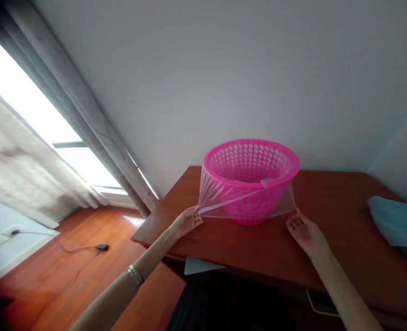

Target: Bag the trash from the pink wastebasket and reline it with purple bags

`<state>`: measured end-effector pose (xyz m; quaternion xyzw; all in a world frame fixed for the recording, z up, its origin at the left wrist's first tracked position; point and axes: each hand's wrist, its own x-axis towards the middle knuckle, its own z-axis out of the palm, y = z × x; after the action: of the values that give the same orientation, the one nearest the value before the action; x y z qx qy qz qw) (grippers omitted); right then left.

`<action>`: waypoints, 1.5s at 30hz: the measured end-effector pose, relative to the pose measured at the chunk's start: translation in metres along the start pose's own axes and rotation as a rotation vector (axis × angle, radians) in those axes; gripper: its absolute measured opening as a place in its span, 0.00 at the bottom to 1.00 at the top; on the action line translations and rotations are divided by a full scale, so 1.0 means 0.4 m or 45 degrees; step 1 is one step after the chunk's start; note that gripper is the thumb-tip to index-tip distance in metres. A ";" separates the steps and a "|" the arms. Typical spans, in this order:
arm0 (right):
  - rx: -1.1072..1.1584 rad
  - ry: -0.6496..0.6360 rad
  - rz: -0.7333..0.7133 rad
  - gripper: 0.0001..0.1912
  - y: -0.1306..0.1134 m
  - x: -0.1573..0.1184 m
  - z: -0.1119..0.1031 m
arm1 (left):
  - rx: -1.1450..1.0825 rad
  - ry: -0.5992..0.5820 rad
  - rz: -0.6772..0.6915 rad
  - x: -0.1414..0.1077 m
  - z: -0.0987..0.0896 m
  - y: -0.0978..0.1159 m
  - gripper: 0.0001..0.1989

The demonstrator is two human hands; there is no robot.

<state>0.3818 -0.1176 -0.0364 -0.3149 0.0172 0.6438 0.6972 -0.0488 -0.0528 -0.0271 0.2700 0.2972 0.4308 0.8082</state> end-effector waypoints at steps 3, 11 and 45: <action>-0.040 0.078 0.086 0.05 0.010 -0.010 0.017 | 0.015 0.022 -0.026 -0.014 0.005 0.000 0.03; -0.071 -0.024 0.135 0.10 0.097 -0.093 0.066 | 0.094 -0.092 -0.036 -0.044 0.021 -0.024 0.08; -0.086 -0.508 0.041 0.07 0.034 -0.371 0.447 | 0.086 -0.657 0.159 -0.138 0.525 0.068 0.23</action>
<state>0.2758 -0.1672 0.1648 -0.2041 -0.1380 0.7047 0.6654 0.0615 -0.1251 0.1477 0.4156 0.0784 0.3866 0.8196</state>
